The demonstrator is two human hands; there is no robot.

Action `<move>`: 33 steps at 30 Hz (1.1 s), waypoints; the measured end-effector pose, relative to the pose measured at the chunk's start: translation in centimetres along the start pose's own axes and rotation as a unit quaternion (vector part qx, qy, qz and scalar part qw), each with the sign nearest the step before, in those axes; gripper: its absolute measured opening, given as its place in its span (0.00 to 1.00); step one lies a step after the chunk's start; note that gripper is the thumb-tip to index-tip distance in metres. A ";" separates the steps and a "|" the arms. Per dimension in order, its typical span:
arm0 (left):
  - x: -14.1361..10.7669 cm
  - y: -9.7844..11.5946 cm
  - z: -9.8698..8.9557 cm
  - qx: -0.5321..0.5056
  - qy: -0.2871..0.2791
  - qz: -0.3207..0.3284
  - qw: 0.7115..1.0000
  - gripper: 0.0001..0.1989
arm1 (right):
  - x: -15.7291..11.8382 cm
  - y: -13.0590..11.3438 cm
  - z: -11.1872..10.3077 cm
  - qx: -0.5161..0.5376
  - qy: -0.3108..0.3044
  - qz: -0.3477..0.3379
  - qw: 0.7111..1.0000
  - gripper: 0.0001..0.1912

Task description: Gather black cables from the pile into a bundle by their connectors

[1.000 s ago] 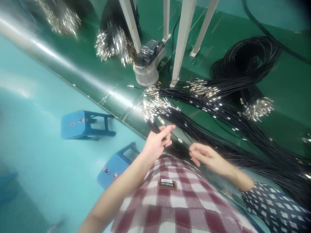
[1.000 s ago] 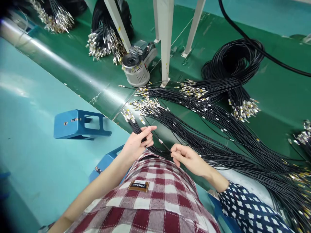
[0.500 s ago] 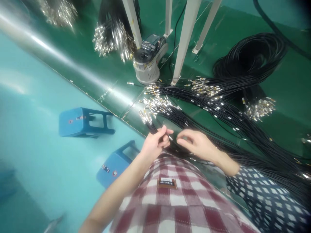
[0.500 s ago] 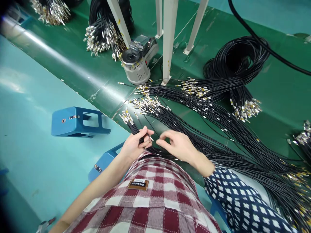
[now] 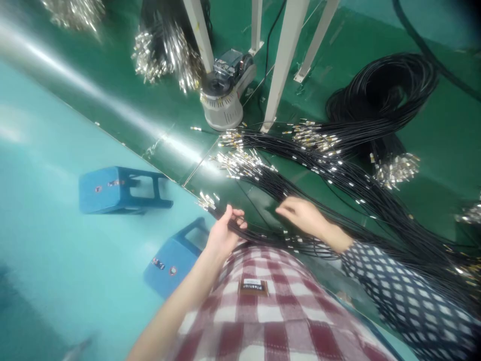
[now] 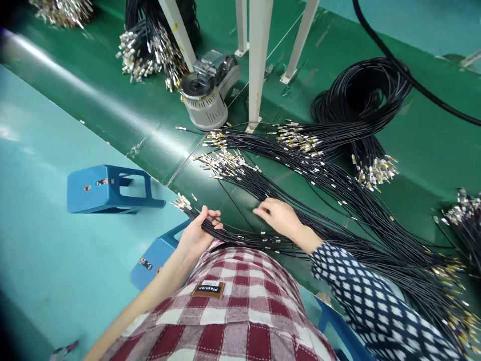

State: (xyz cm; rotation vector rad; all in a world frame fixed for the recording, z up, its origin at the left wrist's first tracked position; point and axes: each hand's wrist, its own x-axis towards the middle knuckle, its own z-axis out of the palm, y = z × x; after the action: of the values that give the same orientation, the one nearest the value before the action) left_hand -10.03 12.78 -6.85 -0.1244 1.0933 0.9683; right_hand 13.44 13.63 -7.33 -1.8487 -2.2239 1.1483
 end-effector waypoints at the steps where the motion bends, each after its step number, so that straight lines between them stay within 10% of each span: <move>1: -0.1 0.0 0.1 0.003 -0.005 0.000 1.000 0.18 | 1.8 -0.8 0.5 -0.004 0.007 0.017 1.000 0.16; 9: -1.2 -0.4 0.5 0.003 -0.079 0.008 0.997 0.22 | 9.8 -7.2 5.6 0.076 -0.010 0.061 0.995 0.08; 15: -1.9 -0.8 1.1 0.029 -0.093 0.038 0.995 0.10 | 3.2 -3.9 1.4 0.256 -0.113 0.025 0.960 0.13; 21: -3.0 -0.8 3.2 0.093 -0.124 0.058 0.986 0.12 | -4.0 -2.4 -1.0 0.448 -0.086 0.001 0.890 0.19; 33: -4.0 -1.5 4.8 0.120 -0.096 0.084 0.985 0.14 | -6.2 -4.1 -0.5 0.346 -0.028 -0.070 0.935 0.14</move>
State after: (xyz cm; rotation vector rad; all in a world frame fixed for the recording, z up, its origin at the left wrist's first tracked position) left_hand -6.11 12.04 -1.83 0.2562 1.0442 0.9685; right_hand 12.08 8.47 -2.18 -1.3501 -1.6075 1.6775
